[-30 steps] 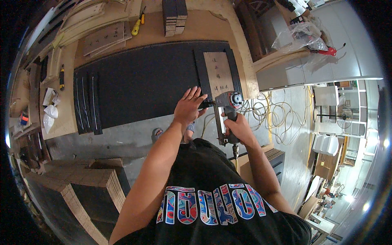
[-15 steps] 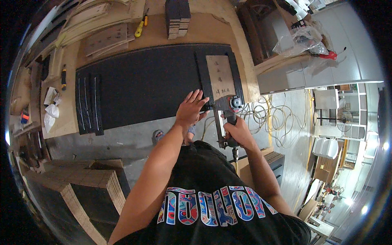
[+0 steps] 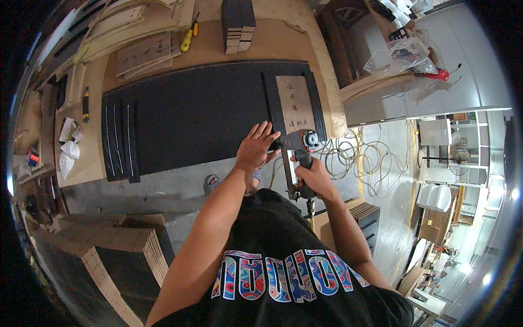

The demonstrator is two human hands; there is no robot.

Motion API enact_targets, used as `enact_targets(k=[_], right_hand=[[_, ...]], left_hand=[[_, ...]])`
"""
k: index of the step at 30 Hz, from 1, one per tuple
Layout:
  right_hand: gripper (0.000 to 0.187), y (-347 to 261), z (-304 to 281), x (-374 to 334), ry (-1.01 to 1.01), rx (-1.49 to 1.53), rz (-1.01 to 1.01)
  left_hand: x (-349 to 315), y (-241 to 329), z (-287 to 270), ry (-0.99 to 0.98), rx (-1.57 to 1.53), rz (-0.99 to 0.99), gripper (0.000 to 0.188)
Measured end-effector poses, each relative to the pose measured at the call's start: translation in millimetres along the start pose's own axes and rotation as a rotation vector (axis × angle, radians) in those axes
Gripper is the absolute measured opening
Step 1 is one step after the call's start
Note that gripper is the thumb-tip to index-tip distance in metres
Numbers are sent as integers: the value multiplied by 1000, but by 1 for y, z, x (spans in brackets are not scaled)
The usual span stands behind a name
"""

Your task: The person applies lines of glue from a squeeze bottle onto a large black panel, then positions and attaches several smaller boards to the panel using a pneumatic nail gun.

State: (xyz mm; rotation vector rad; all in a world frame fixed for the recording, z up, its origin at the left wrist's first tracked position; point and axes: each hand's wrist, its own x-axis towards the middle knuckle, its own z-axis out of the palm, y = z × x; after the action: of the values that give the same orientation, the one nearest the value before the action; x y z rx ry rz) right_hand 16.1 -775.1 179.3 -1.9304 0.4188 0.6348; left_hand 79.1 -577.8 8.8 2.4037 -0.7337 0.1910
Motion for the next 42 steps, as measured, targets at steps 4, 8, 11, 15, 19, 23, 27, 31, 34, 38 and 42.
enact_targets(k=[4, 8, 11, 15, 19, 23, 27, 31, 34, 38, 42], right_hand=[[41, 5, -1, 1, -2, 22, -12], [39, 8, 2, -1, 42, 0, 27], [37, 15, 0, -1, 48, 2, 21], [36, 18, 2, -1, 60, -38, 22], [41, 0, 8, -4, 100, -145, -26], [31, 5, -6, 12, 84, -66, -27], [20, 9, -20, 49, 51, 124, -14], [40, -14, -20, 60, 58, 204, -2], [41, -21, -23, 61, 89, 118, 36], [41, -22, -22, 56, 100, 160, 54], [41, -22, -19, 55, 91, 160, 57]], left_hand=[[0, -1, 2, 32, -38, 3, 61], [0, 3, 2, 19, -33, -6, 60], [3, 4, 1, 26, -33, 6, 58], [1, 4, 0, 21, -46, 5, 62], [-2, 2, -8, -5, -69, 9, 73], [6, -7, -29, -75, -244, -72, 83], [44, -34, -33, -66, -254, -165, 76], [72, -62, -38, -55, -193, -128, 64], [81, -72, -41, -46, -145, -42, 60], [80, -73, -41, -36, -117, -3, 58], [79, -71, -45, -39, -109, -11, 58]])
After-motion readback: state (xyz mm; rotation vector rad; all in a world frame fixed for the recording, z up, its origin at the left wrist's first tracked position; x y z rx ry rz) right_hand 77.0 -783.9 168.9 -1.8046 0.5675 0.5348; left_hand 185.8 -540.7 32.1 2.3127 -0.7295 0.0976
